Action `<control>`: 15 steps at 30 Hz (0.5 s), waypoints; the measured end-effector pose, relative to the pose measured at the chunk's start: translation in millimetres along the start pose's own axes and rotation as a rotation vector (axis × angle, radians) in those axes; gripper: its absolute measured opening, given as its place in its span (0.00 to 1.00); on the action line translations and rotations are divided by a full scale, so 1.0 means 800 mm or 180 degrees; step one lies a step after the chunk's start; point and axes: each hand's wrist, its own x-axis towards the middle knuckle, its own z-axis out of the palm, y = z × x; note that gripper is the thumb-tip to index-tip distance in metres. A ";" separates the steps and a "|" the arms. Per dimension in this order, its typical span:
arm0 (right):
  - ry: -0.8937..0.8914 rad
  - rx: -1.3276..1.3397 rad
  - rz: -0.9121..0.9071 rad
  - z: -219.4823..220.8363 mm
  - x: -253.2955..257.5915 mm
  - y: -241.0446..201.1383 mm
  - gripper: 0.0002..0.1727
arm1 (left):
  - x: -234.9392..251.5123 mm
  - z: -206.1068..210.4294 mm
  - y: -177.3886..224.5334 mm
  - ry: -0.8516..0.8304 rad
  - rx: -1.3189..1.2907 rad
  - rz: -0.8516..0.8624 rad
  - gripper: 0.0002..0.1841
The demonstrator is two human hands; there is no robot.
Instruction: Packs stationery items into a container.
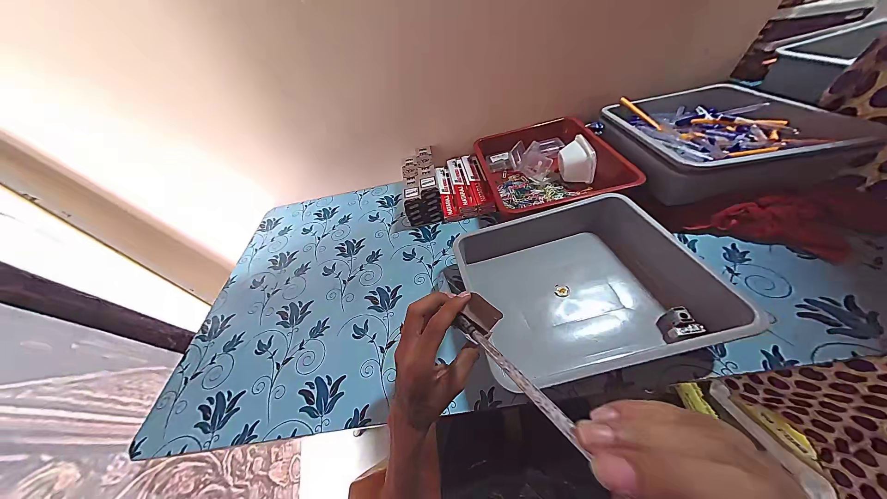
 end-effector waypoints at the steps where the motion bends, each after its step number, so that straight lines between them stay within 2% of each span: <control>1: -0.0083 0.0013 -0.0059 0.004 -0.001 0.009 0.06 | 0.000 0.001 0.000 0.0015 -0.0019 0.0000 0.25; 8: -0.0097 -0.0521 -0.0504 0.031 0.007 0.044 0.05 | 0.005 0.005 0.002 0.0002 -0.0087 0.0066 0.23; 15: -0.0123 -0.0415 -0.0665 0.031 0.016 0.053 0.08 | 0.008 0.006 0.002 0.0032 -0.0067 0.0095 0.24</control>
